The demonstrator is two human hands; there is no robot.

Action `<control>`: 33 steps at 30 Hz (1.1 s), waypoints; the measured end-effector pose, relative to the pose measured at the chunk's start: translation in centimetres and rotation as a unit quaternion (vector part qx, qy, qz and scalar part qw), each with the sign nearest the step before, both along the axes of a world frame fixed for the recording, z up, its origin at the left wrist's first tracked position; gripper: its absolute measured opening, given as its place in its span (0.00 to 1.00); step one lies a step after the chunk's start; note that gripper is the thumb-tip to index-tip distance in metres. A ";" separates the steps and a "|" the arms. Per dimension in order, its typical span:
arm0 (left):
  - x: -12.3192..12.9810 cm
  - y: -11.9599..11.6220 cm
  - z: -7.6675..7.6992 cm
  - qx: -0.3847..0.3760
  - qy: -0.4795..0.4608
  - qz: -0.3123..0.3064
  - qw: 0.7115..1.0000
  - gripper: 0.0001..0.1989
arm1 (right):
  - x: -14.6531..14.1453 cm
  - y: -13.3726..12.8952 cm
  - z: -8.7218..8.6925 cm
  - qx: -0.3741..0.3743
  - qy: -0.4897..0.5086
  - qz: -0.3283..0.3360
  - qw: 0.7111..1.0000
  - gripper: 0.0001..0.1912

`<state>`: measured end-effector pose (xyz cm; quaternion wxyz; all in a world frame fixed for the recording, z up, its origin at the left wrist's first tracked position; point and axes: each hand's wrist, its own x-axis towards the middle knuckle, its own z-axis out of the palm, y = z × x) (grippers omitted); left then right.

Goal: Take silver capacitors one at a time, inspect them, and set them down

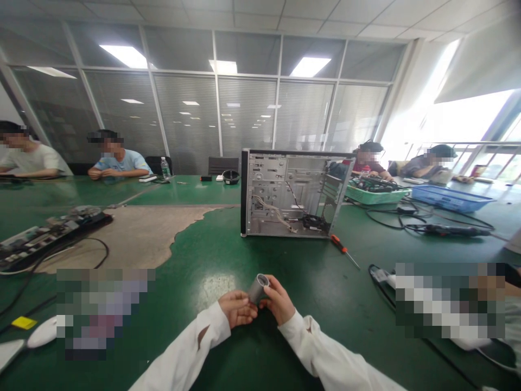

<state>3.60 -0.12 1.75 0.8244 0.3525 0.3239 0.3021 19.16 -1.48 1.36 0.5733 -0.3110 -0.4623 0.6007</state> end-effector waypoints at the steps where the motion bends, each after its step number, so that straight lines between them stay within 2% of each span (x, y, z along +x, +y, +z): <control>1: 0.0 0.0 0.0 0.003 0.003 -0.007 1.000 0.15 | 0.0 0.0 0.0 0.007 0.001 0.004 1.000 0.19; 9: 0.0 0.0 0.2 0.025 0.010 -0.050 0.998 0.14 | 0.1 -0.3 0.1 0.082 -0.055 0.016 0.995 0.15; 15: 0.3 -0.3 0.3 0.045 0.004 -0.026 0.999 0.21 | 0.1 -1.1 1.0 0.117 -0.107 -0.011 0.987 0.16; 20: 0.4 -0.3 -0.1 0.051 0.017 -0.020 0.998 0.26 | 0.2 -2.0 1.9 0.126 -0.162 0.012 0.979 0.15; 28: 0.3 -0.2 -0.8 0.067 0.010 -0.024 0.997 0.28 | 0.2 -1.7 1.3 0.153 -0.187 0.013 0.970 0.17; 33: 0.2 -0.1 -0.9 0.075 -0.004 -0.026 0.997 0.27 | 0.2 -2.0 1.6 0.183 -0.224 0.004 0.957 0.17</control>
